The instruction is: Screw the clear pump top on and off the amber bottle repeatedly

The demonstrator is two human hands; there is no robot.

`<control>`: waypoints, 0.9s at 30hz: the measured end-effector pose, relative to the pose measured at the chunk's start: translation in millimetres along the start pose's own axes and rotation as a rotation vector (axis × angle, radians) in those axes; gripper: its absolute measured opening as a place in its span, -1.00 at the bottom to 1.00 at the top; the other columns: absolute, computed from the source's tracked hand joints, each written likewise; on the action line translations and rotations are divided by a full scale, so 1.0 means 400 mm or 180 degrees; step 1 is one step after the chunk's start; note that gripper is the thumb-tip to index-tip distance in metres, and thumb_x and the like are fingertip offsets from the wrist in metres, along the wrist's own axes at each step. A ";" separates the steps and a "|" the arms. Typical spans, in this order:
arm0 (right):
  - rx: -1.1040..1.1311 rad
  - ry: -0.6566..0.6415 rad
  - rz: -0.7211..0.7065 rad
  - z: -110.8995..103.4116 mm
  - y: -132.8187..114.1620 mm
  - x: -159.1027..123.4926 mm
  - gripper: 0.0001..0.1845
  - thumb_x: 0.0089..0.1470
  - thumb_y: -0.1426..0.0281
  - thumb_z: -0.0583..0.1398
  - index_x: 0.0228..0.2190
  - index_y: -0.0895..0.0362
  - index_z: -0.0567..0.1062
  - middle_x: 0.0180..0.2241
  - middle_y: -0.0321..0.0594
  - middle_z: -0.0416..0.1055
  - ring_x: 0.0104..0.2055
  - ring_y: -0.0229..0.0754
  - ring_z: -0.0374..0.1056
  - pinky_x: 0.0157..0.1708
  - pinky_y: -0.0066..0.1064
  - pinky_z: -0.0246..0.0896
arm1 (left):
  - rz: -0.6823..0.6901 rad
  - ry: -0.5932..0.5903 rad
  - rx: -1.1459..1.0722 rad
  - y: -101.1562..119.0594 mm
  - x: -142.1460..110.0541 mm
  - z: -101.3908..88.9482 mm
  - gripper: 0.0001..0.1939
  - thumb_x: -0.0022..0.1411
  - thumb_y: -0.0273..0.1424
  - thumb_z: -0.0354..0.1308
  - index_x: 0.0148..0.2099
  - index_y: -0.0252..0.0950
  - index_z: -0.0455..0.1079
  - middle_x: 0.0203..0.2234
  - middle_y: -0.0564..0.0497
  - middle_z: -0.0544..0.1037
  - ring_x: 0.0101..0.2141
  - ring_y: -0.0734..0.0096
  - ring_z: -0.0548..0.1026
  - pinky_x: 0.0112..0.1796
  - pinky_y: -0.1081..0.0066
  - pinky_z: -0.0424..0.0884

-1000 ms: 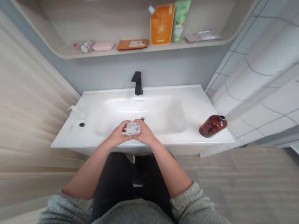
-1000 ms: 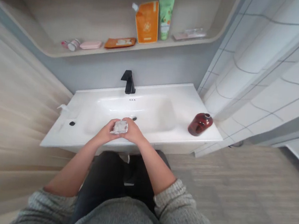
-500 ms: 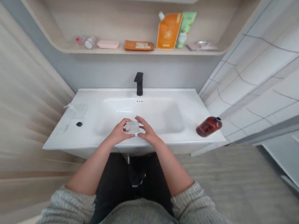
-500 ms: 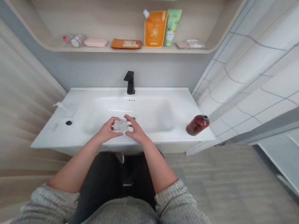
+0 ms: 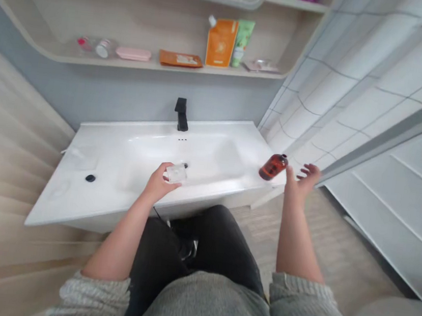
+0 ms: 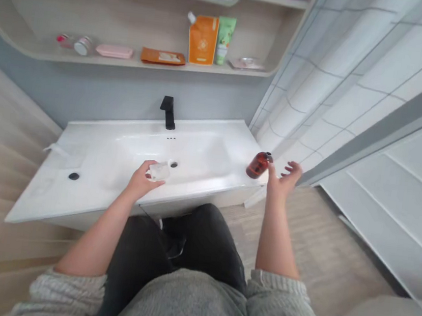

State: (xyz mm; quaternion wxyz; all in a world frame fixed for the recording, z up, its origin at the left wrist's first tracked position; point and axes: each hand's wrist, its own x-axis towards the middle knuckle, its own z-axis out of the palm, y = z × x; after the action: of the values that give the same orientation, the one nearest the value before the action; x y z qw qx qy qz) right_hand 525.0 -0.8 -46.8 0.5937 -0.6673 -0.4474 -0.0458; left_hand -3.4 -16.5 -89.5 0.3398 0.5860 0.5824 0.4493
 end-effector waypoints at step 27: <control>0.1969 -0.3405 0.0888 0.431 -0.328 -0.322 -0.12 -0.38 0.23 0.64 0.04 0.05 0.56 -0.12 -0.20 0.68 -0.03 0.07 0.62 0.18 0.00 0.53 | 0.0089 0.0542 -0.0767 -0.028 0.020 0.007 -0.20 -0.13 -0.30 0.65 0.16 -0.12 0.44 0.06 -0.05 0.60 0.02 0.14 0.65 0.09 0.09 0.61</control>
State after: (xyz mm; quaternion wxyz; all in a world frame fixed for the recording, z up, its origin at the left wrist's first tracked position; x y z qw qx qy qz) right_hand 281.9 59.0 -74.8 0.4537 -0.4475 -0.5835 0.5033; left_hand -5.7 -7.3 -100.0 0.3508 0.5088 0.5427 0.5688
